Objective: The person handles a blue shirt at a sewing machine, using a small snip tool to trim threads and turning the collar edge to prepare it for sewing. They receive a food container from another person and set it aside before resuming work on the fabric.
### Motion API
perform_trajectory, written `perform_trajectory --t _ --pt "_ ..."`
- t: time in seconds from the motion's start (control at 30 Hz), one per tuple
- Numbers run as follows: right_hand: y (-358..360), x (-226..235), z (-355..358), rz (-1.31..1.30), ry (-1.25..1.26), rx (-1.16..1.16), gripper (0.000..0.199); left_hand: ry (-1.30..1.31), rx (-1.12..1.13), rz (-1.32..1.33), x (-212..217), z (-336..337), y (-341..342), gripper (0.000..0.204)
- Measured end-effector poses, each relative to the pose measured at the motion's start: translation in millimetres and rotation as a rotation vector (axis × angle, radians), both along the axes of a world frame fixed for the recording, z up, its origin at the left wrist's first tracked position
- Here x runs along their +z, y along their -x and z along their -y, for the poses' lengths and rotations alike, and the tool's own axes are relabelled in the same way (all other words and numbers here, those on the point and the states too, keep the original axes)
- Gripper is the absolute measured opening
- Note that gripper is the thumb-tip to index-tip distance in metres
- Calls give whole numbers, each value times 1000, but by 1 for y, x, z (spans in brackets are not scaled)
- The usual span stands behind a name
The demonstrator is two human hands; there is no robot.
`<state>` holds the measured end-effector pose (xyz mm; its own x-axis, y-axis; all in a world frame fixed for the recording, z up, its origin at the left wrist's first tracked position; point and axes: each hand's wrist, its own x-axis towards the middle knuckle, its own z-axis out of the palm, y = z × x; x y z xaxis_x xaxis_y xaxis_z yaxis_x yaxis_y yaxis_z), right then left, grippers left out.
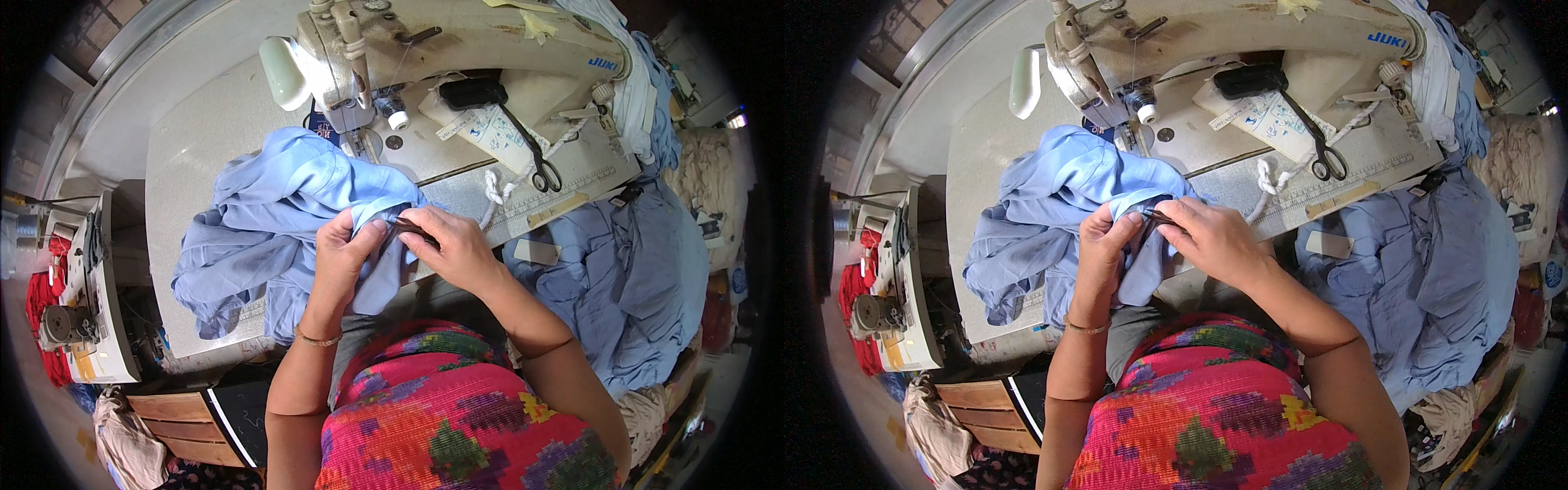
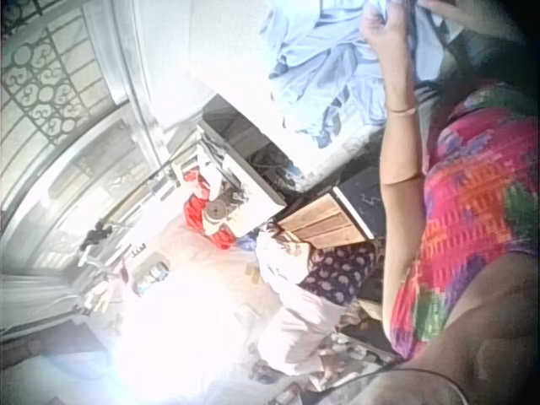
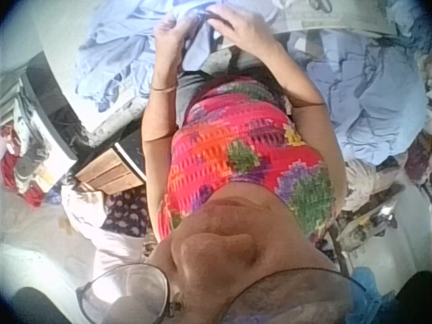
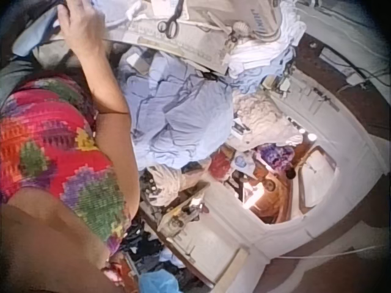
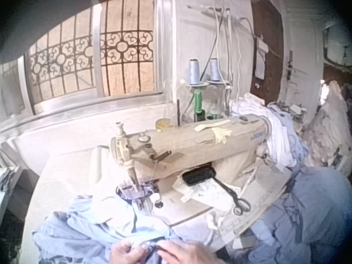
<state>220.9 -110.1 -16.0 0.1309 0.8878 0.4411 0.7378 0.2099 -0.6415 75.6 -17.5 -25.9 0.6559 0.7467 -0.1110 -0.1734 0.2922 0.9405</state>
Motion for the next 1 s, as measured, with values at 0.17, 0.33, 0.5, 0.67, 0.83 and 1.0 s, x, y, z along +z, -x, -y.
perform_trajectory --t 0.17,0.33,0.5,0.67,0.83,1.0 --pt "-3 1 -4 239 14 -11 19 8 -2 -12 0 -1 -1 9" --pt "0 -1 -7 159 -10 -31 22 66 12 18 -1 -2 0 12" --pt "1 10 -11 -260 -70 7 31 183 -15 89 5 -5 2 14" --pt "2 10 -22 -339 -21 10 31 170 -73 87 1 -6 6 14" --pt "-1 10 -30 -448 46 -32 30 198 -99 86 4 -7 8 14" --pt "-4 -2 -37 -301 95 -53 30 233 -113 114 6 -8 9 14"
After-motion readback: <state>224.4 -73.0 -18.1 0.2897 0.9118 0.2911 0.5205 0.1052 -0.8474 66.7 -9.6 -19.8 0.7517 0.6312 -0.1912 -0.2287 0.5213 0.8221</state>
